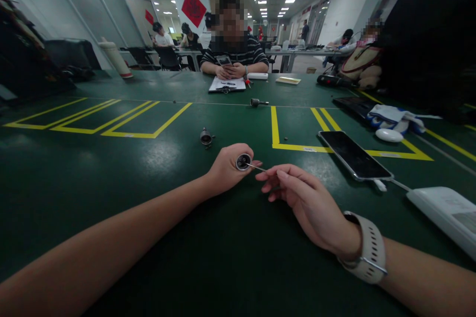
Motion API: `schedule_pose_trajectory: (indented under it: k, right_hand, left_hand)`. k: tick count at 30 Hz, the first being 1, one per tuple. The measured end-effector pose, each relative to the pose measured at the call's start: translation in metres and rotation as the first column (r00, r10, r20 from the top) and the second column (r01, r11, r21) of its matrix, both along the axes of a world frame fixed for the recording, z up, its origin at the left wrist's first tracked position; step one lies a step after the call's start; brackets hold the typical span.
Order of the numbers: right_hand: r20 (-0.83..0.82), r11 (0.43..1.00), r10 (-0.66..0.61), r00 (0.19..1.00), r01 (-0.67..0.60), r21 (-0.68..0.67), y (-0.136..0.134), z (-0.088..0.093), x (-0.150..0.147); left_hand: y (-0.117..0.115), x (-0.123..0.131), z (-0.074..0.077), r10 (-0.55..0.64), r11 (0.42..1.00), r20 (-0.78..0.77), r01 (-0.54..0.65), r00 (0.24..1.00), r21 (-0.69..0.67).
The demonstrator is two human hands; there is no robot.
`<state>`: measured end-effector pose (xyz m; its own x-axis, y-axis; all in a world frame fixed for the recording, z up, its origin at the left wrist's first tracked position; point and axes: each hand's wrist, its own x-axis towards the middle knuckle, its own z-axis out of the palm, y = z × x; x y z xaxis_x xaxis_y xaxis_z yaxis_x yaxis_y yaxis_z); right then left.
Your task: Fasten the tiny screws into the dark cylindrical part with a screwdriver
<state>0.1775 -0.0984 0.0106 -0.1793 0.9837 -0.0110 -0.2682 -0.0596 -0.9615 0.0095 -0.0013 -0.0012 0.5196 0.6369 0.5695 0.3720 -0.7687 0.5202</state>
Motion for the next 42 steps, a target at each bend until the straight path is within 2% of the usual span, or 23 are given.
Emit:
schedule_pose_trajectory:
  k: [4,7,11,18,22,28,32,36,42]
  right_hand:
    - [0.073,0.998,-0.046,0.996,0.043,0.043,-0.0019,0.002,-0.0023]
    - [0.116,0.999,-0.031,0.993,0.026,0.044,-0.0024,0.0028,-0.0027]
    - [0.097,0.999,-0.016,0.995,0.013,0.031,-0.0022,0.0022,-0.0014]
    - [0.013,1.0,0.028,1.0,-0.029,0.011,0.0002,0.0015,0.001]
    - [0.004,1.0,0.027,1.0,-0.027,0.005,-0.0004,0.0012,0.0005]
    - [0.072,0.999,-0.027,0.997,0.026,0.018,-0.002,0.002,-0.0008]
    - [0.099,1.0,-0.013,0.995,0.012,0.006,-0.0018,0.0025,-0.0014]
    - [0.033,1.0,0.0,0.999,0.001,-0.03,-0.001,0.0025,0.0002]
    - [-0.07,0.998,0.044,0.997,-0.048,-0.046,0.0022,-0.0008,0.0048]
  left_hand:
    - [-0.0008,-0.0003,-0.0006,0.098,0.994,-0.067,-0.094,0.993,0.063]
    - [-0.0013,-0.001,-0.0014,0.116,0.99,-0.124,-0.104,0.986,0.094]
    - [-0.0015,-0.0015,-0.0015,0.072,0.994,-0.107,-0.062,0.992,0.088]
    - [-0.001,-0.0009,0.0016,-0.047,0.999,0.001,0.047,0.999,-0.017]
    - [-0.0003,-0.0009,0.0017,-0.096,0.994,-0.009,0.096,0.995,-0.047]
    - [-0.0015,-0.0003,0.0002,0.037,0.999,-0.057,-0.037,0.998,0.002]
    - [-0.0011,-0.0003,-0.0002,0.057,0.998,-0.104,-0.052,0.993,0.044]
    - [-0.001,-0.0005,0.0002,0.012,0.999,-0.076,-0.008,0.997,0.052]
    - [0.0001,-0.0008,0.002,-0.1,0.995,-0.01,0.1,0.995,-0.005]
